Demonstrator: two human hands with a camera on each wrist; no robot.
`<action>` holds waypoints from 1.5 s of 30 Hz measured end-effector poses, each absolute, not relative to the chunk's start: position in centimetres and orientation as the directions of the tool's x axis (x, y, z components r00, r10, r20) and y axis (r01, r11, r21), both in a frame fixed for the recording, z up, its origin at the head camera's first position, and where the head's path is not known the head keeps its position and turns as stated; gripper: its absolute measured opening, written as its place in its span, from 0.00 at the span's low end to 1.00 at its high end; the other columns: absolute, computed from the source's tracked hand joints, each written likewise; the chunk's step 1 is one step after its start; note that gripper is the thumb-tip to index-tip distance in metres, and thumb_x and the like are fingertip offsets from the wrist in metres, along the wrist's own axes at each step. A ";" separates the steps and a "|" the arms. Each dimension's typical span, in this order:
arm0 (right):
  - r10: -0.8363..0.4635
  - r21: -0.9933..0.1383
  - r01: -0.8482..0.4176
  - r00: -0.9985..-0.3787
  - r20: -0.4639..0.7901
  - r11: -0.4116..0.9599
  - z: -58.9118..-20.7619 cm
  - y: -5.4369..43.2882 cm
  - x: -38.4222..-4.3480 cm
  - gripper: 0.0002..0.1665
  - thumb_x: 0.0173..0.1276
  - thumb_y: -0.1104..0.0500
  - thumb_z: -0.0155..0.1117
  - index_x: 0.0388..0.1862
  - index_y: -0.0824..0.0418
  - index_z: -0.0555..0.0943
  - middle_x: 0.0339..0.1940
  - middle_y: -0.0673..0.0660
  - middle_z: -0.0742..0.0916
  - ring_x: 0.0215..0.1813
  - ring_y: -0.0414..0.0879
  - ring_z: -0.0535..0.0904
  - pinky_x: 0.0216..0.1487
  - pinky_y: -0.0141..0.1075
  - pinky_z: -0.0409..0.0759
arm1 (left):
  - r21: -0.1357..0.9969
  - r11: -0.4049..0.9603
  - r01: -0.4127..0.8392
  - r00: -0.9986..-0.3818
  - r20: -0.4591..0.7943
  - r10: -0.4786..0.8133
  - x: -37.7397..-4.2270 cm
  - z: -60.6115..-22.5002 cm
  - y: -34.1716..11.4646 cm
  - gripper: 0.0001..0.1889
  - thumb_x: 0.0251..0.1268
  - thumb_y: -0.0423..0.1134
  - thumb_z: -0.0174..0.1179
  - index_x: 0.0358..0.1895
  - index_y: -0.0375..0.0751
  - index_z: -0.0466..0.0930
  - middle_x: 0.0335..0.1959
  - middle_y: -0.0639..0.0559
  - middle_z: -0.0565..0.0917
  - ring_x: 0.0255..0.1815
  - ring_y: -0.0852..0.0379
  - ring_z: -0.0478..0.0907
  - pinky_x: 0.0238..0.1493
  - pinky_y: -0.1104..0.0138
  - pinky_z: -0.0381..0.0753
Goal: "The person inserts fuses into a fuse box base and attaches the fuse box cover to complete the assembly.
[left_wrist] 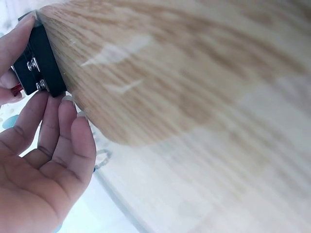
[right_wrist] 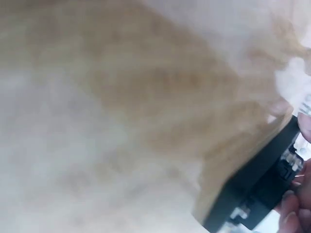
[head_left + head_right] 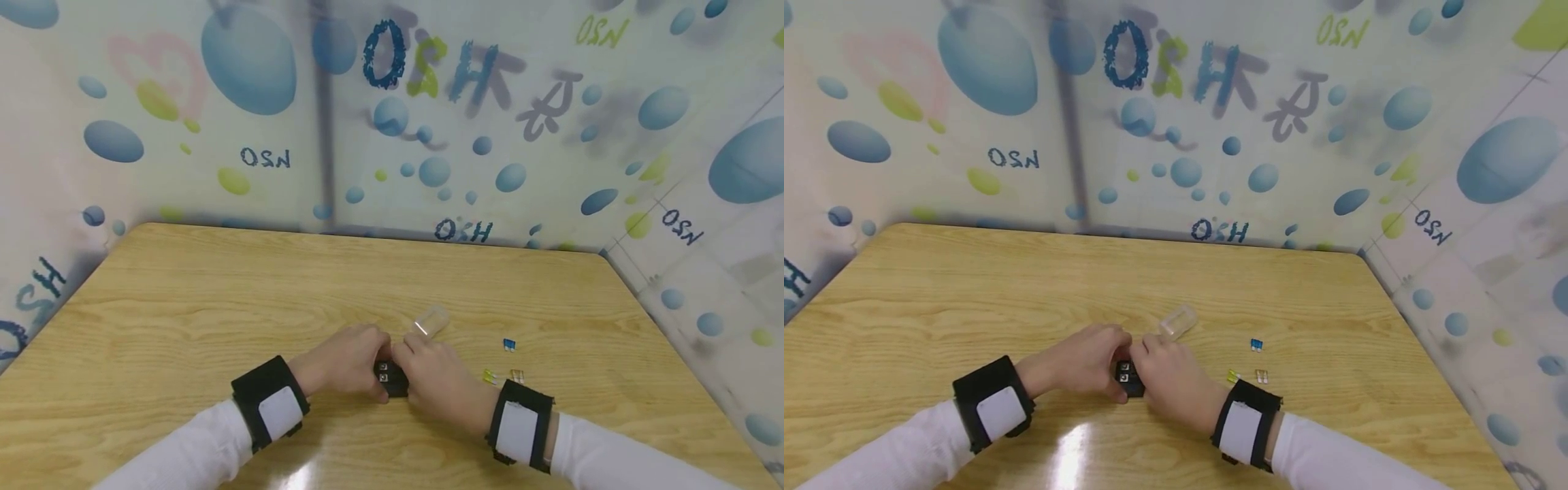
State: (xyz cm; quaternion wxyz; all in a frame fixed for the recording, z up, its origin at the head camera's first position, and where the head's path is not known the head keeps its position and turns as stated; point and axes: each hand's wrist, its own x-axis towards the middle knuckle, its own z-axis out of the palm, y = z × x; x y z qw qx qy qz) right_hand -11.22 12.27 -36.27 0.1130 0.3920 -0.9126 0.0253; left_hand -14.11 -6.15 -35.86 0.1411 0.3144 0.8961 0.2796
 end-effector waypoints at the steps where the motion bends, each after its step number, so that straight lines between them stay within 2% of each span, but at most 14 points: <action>1: -0.698 0.016 -0.714 -0.678 0.232 0.700 -36.3 12.3 -11.2 0.14 0.47 0.68 0.68 0.32 0.57 0.75 0.28 0.49 0.77 0.28 0.38 0.74 0.24 0.28 0.72 | 0.590 0.647 0.483 -0.763 -0.079 0.641 -14.1 -35.8 -6.1 0.20 0.34 0.41 0.80 0.33 0.41 0.82 0.27 0.59 0.83 0.29 0.65 0.75 0.34 0.70 0.75; 6: -0.667 -0.055 -0.695 -0.706 0.238 0.717 -36.3 12.5 -11.3 0.09 0.57 0.65 0.68 0.32 0.55 0.76 0.29 0.47 0.76 0.29 0.36 0.73 0.26 0.26 0.71 | 0.593 0.647 0.480 -0.766 -0.077 0.639 -14.1 -35.8 -6.1 0.20 0.34 0.40 0.81 0.32 0.41 0.81 0.26 0.58 0.82 0.29 0.64 0.75 0.33 0.70 0.74; 10: -0.679 -0.060 -0.713 -0.688 0.258 0.699 -36.2 12.7 -11.5 0.02 0.66 0.61 0.65 0.37 0.57 0.79 0.30 0.48 0.77 0.29 0.36 0.73 0.25 0.25 0.72 | 0.589 0.647 0.484 -0.767 -0.070 0.638 -14.0 -35.8 -6.1 0.20 0.33 0.40 0.81 0.30 0.41 0.80 0.25 0.58 0.82 0.28 0.63 0.75 0.32 0.70 0.73; 15: -0.704 -0.049 -0.745 -0.648 0.290 0.665 -36.3 13.2 -11.8 0.07 0.68 0.59 0.64 0.43 0.57 0.79 0.33 0.49 0.80 0.32 0.38 0.77 0.27 0.27 0.75 | 0.580 0.663 0.473 -0.770 -0.094 0.632 -14.2 -35.8 -6.0 0.19 0.34 0.42 0.81 0.31 0.42 0.81 0.25 0.59 0.81 0.28 0.63 0.74 0.31 0.70 0.73; 19: -0.697 -0.089 -0.744 -0.654 0.294 0.662 -35.8 13.7 -12.0 0.11 0.68 0.56 0.65 0.46 0.58 0.78 0.35 0.50 0.84 0.34 0.39 0.79 0.30 0.29 0.77 | 0.588 0.665 0.460 -0.765 -0.118 0.633 -14.2 -35.7 -5.9 0.20 0.36 0.42 0.80 0.33 0.42 0.82 0.27 0.59 0.82 0.29 0.64 0.74 0.32 0.70 0.74; 25: -0.635 -0.104 -0.691 -0.705 0.315 0.715 -34.2 15.0 -13.2 0.15 0.67 0.54 0.67 0.48 0.58 0.77 0.36 0.53 0.86 0.37 0.42 0.82 0.30 0.29 0.77 | 0.578 0.680 0.451 -0.773 -0.128 0.621 -14.1 -35.5 -5.9 0.20 0.35 0.42 0.80 0.32 0.42 0.82 0.27 0.57 0.82 0.28 0.63 0.74 0.31 0.70 0.74; 28: -0.595 -0.150 -0.656 -0.742 0.310 0.740 -33.5 16.0 -14.0 0.16 0.66 0.56 0.68 0.49 0.60 0.77 0.37 0.54 0.86 0.37 0.44 0.82 0.32 0.31 0.77 | 0.565 0.687 0.456 -0.779 -0.119 0.615 -14.1 -35.5 -5.9 0.20 0.34 0.43 0.81 0.32 0.42 0.81 0.27 0.57 0.81 0.29 0.62 0.74 0.32 0.68 0.73; 36: -0.504 -0.249 -0.535 -0.845 0.179 0.807 -32.1 18.5 -15.7 0.21 0.67 0.62 0.65 0.57 0.65 0.74 0.42 0.62 0.85 0.36 0.47 0.83 0.29 0.31 0.75 | 0.567 0.684 0.460 -0.775 -0.119 0.620 -13.9 -35.6 -5.9 0.21 0.34 0.44 0.80 0.34 0.43 0.81 0.30 0.57 0.79 0.31 0.61 0.73 0.34 0.68 0.72; 45: -0.423 -0.189 -0.423 -0.905 0.043 0.886 -31.5 21.1 -17.2 0.26 0.66 0.60 0.66 0.60 0.66 0.72 0.48 0.66 0.85 0.43 0.54 0.84 0.36 0.43 0.81 | 0.550 0.695 0.462 -0.780 -0.120 0.614 -13.8 -35.4 -5.9 0.23 0.34 0.44 0.81 0.36 0.41 0.81 0.33 0.54 0.78 0.34 0.59 0.72 0.37 0.65 0.73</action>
